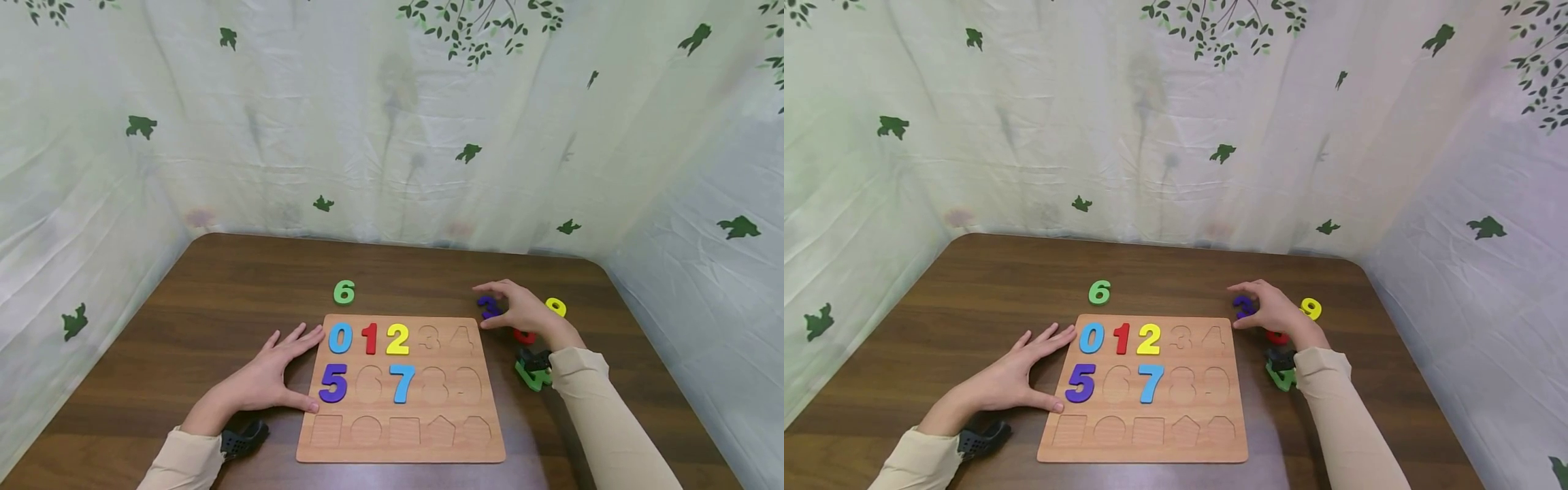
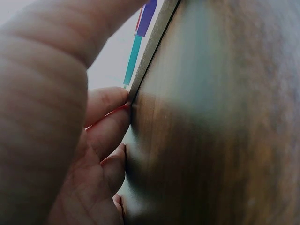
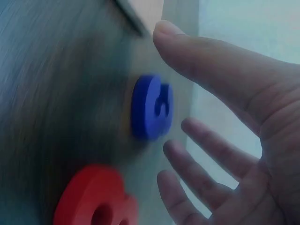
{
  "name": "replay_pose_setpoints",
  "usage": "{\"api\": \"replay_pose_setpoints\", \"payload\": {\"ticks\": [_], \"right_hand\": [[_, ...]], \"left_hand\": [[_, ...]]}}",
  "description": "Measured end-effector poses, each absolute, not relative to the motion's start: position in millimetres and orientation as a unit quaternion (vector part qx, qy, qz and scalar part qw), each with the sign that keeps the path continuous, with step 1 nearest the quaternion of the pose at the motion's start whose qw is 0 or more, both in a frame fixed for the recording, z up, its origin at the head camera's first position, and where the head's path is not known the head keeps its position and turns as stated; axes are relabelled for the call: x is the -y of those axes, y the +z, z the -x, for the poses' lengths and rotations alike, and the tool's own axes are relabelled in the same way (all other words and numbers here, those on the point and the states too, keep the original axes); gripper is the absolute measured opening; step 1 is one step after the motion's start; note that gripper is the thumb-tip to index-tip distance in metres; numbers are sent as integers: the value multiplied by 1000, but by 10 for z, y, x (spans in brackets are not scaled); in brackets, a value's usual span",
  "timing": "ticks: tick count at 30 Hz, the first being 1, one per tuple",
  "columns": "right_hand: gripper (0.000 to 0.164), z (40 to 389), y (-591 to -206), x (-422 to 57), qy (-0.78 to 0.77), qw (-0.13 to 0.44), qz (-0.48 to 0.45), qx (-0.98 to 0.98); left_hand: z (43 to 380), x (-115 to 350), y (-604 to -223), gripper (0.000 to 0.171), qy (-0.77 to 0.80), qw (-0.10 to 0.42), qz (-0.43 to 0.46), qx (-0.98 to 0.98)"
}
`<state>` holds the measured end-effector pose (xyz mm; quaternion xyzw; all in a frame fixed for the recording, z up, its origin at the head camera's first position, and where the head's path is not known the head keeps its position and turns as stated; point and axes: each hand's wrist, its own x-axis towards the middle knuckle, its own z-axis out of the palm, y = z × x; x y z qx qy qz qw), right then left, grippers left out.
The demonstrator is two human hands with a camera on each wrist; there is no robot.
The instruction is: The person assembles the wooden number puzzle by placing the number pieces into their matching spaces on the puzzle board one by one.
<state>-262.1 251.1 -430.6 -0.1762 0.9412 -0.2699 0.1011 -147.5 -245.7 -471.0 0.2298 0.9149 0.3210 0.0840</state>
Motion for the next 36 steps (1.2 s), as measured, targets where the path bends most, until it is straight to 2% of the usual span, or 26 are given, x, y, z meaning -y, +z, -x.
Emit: {"api": "replay_pose_setpoints", "payload": {"ticks": [19,36], "right_hand": [[77,2774,-4396,-2758,-330,164,172,-914],[71,2828,-4417,-2828,-364,183,158,-900]], "left_hand": [[1476,2457,-4703,123,319,82,-231,-915],[1465,2452,-4676,122,324,86,-233,-913]]}}
